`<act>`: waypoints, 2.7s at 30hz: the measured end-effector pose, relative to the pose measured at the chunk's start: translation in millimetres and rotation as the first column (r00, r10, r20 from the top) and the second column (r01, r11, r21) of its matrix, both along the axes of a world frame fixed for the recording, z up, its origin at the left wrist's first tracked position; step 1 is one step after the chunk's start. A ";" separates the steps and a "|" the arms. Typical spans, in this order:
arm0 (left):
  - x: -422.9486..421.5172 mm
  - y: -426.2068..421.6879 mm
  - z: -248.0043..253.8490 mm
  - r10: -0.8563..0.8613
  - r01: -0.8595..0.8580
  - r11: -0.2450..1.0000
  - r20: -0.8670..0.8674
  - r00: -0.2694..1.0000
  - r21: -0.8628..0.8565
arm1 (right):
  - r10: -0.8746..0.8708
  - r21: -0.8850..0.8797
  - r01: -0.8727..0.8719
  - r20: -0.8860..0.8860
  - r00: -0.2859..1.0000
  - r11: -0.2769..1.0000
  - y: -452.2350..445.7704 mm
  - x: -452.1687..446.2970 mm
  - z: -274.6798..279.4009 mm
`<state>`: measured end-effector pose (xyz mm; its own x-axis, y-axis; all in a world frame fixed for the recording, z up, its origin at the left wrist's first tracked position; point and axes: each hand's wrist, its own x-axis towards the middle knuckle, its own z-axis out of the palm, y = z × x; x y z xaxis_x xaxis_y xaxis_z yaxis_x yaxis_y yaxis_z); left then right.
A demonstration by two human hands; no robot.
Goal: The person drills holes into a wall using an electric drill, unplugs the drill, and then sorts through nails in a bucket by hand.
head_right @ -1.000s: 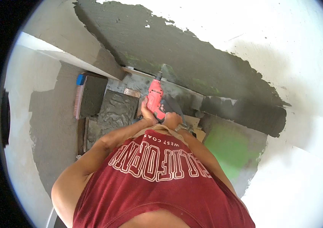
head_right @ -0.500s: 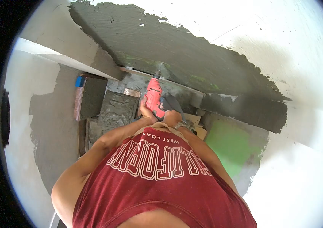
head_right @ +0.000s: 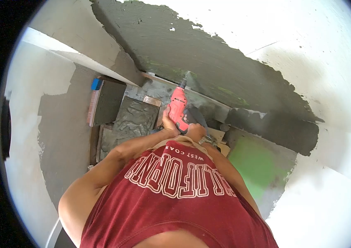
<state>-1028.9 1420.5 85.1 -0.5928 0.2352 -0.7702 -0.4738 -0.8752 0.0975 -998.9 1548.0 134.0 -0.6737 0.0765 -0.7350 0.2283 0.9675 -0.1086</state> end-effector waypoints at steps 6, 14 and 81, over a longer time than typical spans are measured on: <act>-1.1 2.1 -6.6 -0.028 0.029 0.999 0.019 0.999 -0.014 | -0.025 0.002 0.025 -0.012 1.000 1.000 -2.6 -0.1 12.6; -3.5 2.6 5.6 -0.024 0.026 0.996 0.019 1.000 -0.087 | -0.004 -0.025 0.003 -0.032 0.999 1.000 1.2 0.4 3.9; -31.2 -63.4 10.0 -0.875 0.544 0.383 -0.104 0.473 -0.747 | -0.211 -0.203 0.166 -0.229 0.950 0.965 -47.6 50.2 -29.8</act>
